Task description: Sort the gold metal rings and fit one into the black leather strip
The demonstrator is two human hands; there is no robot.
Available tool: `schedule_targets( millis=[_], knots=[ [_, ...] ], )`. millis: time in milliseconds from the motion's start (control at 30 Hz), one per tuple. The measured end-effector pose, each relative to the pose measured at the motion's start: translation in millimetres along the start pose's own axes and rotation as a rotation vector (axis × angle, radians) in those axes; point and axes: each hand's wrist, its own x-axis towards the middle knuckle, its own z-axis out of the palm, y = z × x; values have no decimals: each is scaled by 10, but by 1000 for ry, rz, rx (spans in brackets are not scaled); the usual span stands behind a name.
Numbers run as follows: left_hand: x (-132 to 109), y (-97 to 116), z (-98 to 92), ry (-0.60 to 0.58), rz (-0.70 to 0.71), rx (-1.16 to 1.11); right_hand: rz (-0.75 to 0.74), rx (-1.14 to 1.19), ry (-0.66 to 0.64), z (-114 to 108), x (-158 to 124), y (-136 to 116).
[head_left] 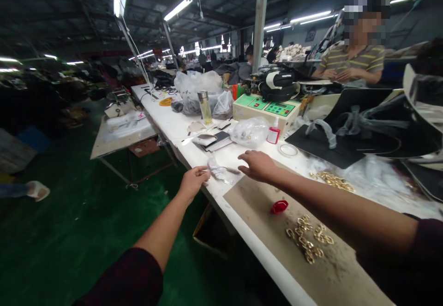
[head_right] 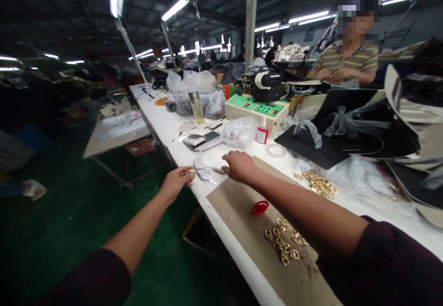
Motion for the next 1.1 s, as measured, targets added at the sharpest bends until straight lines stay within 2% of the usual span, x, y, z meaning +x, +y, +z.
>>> schedule_targets(
  millis=[100,233,400,533,633,767,833,967,1100],
  knots=[
    [-406,184,128,1,-65,-212,20,102,49,-302,-477,-43],
    [-1173,423,457,-103,-142,-490,67,286,108,-518,-1303,-347],
    [-2176,513,1035,-226,-242,-718,261,856,255,-451,-2366,-853],
    [-2939,448,1487,-366,-317,-847,465,1152,414,-328,-3185,-1098],
    [-3481,343,1751,-432,-342,-788,601,1352,547,-232,-3804,-1193],
    [-4056,148,2013,-500,-324,-598,639,1532,660,-92,-4525,-1224],
    [-4298,64,2104,-504,-291,-511,665,1555,668,-41,-4814,-1219],
    [-4674,8,2223,-452,-157,-333,705,1560,638,4,-5235,-1155],
    [-4882,80,2332,-508,-28,-92,660,1558,608,40,-5547,-1004]
  ],
)
